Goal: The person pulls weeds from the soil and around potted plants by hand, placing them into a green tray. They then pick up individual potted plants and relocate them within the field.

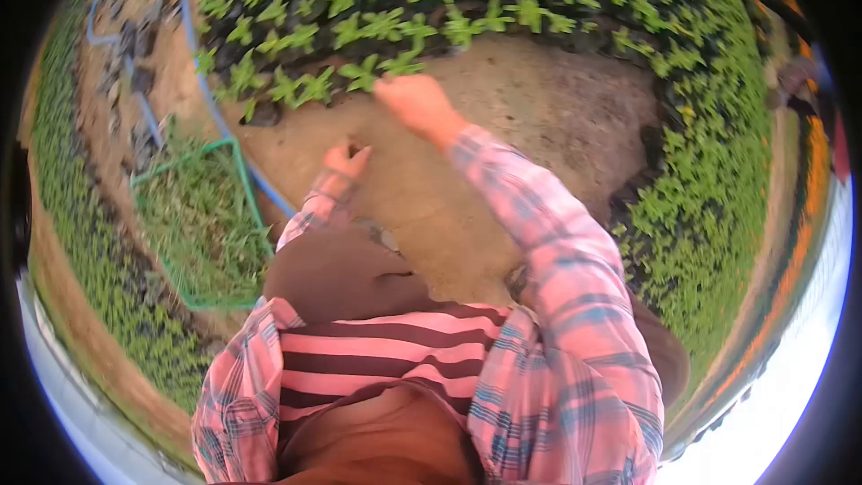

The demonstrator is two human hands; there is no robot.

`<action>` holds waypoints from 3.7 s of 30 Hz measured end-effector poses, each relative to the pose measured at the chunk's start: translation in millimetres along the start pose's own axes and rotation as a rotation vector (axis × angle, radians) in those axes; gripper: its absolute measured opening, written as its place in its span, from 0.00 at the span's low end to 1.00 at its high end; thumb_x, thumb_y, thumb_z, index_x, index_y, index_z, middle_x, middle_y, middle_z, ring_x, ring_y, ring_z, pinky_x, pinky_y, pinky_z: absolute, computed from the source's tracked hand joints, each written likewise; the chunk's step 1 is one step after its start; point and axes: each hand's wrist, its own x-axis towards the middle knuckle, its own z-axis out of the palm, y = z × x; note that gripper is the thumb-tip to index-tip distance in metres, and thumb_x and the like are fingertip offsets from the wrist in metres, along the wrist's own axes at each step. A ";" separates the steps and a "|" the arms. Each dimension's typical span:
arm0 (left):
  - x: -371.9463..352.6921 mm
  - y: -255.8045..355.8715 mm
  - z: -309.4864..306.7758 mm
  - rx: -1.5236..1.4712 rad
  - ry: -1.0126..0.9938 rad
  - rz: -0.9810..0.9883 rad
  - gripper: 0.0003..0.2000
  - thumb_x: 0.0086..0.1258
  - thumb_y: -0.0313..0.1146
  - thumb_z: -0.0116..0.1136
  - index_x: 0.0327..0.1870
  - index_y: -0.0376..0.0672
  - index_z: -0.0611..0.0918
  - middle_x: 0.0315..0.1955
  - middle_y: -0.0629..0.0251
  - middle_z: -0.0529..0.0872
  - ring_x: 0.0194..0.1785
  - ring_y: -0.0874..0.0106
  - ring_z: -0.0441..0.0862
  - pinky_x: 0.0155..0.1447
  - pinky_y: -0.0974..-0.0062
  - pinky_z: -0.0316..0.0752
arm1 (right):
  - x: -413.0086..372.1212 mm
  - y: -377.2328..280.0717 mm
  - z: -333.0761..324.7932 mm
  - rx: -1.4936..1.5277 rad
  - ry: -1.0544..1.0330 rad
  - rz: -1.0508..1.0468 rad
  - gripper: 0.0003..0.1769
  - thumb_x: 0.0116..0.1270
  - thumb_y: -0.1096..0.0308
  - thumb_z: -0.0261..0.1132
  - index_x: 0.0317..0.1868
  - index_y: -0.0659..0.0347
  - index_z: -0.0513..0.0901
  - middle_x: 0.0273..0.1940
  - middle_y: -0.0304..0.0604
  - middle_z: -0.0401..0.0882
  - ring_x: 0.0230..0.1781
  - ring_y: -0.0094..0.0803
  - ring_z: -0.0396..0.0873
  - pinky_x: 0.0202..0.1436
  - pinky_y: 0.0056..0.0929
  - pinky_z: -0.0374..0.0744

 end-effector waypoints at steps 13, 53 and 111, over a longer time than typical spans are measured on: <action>19.6 -15.7 -56.2 -0.138 -0.188 -0.137 0.14 0.65 0.42 0.59 0.36 0.38 0.78 0.24 0.64 0.79 0.25 0.74 0.76 0.28 0.75 0.73 | -246.6 139.4 -180.3 -0.324 -0.471 0.515 0.10 0.53 0.71 0.61 0.37 0.64 0.78 0.38 0.53 0.78 0.40 0.48 0.81 0.41 0.41 0.81; -47.2 58.2 -28.0 0.572 -0.245 -0.168 0.27 0.57 0.54 0.62 0.44 0.38 0.75 0.37 0.50 0.83 0.40 0.57 0.80 0.42 0.63 0.73 | -128.7 131.8 -101.1 0.157 0.176 0.481 0.12 0.63 0.66 0.52 0.41 0.61 0.78 0.40 0.51 0.77 0.43 0.47 0.76 0.47 0.43 0.77; 8.0 257.4 202.9 1.024 -0.221 0.024 0.41 0.42 0.51 0.77 0.55 0.42 0.68 0.54 0.54 0.73 0.57 0.59 0.75 0.57 0.67 0.74 | -396.2 300.2 -158.8 -0.328 0.542 1.184 0.09 0.59 0.71 0.61 0.39 0.63 0.73 0.35 0.58 0.75 0.35 0.57 0.76 0.41 0.48 0.76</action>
